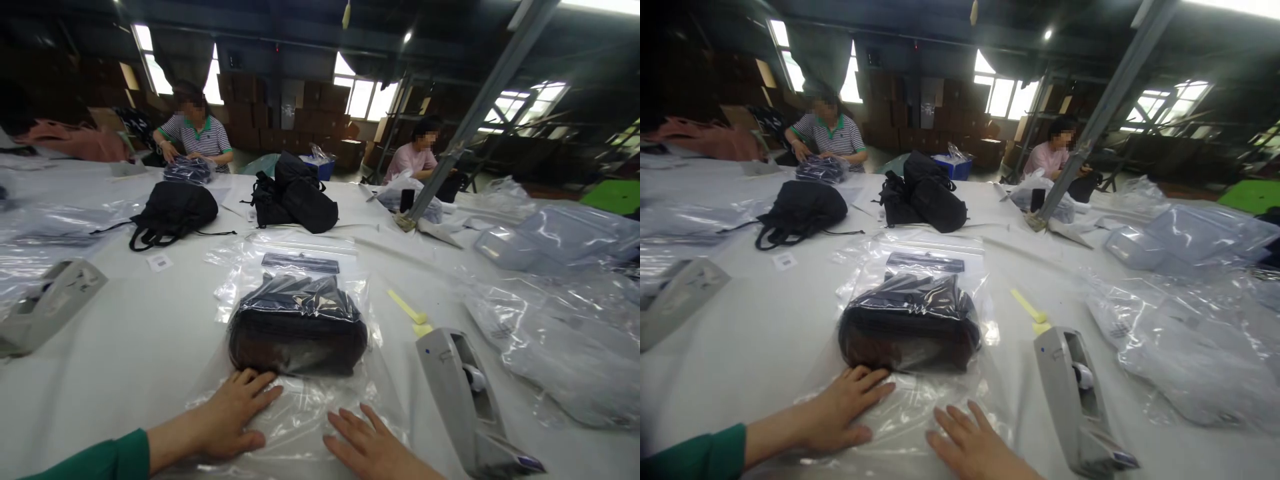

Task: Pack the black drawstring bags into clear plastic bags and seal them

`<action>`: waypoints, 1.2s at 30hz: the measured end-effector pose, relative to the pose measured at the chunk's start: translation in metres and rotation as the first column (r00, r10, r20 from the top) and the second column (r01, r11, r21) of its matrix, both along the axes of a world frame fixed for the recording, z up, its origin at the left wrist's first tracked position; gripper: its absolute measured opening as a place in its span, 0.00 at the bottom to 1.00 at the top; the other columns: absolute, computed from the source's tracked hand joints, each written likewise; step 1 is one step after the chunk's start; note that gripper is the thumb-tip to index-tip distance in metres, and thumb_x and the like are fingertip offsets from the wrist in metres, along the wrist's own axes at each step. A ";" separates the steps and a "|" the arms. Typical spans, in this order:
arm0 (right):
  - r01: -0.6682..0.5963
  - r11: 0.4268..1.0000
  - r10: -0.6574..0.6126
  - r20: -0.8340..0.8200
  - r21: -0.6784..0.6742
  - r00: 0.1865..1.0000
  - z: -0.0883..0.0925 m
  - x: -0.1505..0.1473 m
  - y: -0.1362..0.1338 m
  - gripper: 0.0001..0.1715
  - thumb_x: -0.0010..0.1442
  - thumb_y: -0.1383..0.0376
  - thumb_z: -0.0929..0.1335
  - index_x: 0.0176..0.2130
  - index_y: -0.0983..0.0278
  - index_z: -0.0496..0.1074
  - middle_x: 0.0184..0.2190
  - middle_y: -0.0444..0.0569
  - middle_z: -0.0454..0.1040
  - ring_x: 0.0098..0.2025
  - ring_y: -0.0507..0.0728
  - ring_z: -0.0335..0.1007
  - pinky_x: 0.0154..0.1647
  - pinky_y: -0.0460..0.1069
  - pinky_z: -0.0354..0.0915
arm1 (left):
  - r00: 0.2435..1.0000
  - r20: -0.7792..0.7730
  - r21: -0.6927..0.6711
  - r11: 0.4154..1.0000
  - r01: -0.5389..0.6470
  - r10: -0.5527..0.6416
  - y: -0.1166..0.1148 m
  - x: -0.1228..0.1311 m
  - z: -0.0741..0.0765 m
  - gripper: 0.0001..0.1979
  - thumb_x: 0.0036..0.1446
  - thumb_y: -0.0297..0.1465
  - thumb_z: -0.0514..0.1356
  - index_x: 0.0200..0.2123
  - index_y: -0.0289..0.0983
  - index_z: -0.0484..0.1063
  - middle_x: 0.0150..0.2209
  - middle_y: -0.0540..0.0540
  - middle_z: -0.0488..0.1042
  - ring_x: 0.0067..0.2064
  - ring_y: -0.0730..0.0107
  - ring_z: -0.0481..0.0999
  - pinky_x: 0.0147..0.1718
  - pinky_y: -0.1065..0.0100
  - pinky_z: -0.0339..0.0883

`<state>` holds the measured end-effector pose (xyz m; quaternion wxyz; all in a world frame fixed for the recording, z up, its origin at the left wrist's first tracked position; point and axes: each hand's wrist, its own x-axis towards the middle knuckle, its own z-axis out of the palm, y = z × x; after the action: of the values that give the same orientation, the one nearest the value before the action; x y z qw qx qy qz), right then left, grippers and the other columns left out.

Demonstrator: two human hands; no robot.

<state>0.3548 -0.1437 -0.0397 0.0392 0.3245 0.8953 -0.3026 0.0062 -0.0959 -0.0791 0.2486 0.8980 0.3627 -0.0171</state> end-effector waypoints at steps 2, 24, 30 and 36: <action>-0.012 0.998 0.008 0.060 0.064 0.998 -0.010 0.004 -0.014 0.36 0.58 0.72 0.66 0.64 0.58 0.60 0.65 0.61 0.59 0.65 0.72 0.56 0.63 0.73 0.49 | 0.999 -0.036 0.029 1.000 -0.010 0.011 -0.002 0.005 0.000 0.42 0.52 0.44 0.64 0.68 0.51 0.50 0.67 0.39 0.56 0.59 0.37 0.64 0.56 0.35 0.57; 0.738 0.675 -0.674 -0.425 -0.021 0.604 0.052 0.022 0.060 0.20 0.56 0.52 0.69 0.22 0.63 0.71 0.19 0.42 0.69 0.24 0.52 0.63 0.27 0.46 0.58 | 0.763 0.468 0.146 0.813 -0.564 0.445 0.002 -0.079 0.058 0.15 0.66 0.39 0.51 0.30 0.39 0.68 0.25 0.51 0.69 0.28 0.72 0.72 0.30 0.74 0.67; 0.734 0.673 -0.665 -0.503 -0.086 0.551 0.038 0.021 0.083 0.15 0.62 0.54 0.66 0.31 0.63 0.71 0.27 0.44 0.71 0.32 0.54 0.67 0.34 0.47 0.63 | 0.784 0.556 0.265 0.835 -0.483 0.277 0.050 -0.066 0.061 0.12 0.64 0.37 0.54 0.33 0.39 0.72 0.65 0.40 0.61 0.63 0.56 0.64 0.59 0.60 0.61; 0.764 0.589 -0.734 -0.571 -0.264 0.368 0.024 0.027 0.092 0.14 0.55 0.55 0.71 0.29 0.63 0.71 0.28 0.45 0.72 0.34 0.56 0.69 0.38 0.49 0.66 | 0.679 0.611 -0.015 0.863 -0.504 0.407 0.073 -0.063 0.029 0.13 0.65 0.39 0.54 0.34 0.38 0.72 0.56 0.39 0.74 0.57 0.56 0.73 0.55 0.63 0.66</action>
<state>0.3814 -0.0513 -0.0156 -0.4098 0.5740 0.6132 -0.3558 -0.0566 -0.0233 -0.0499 0.2754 0.7539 0.4785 0.3562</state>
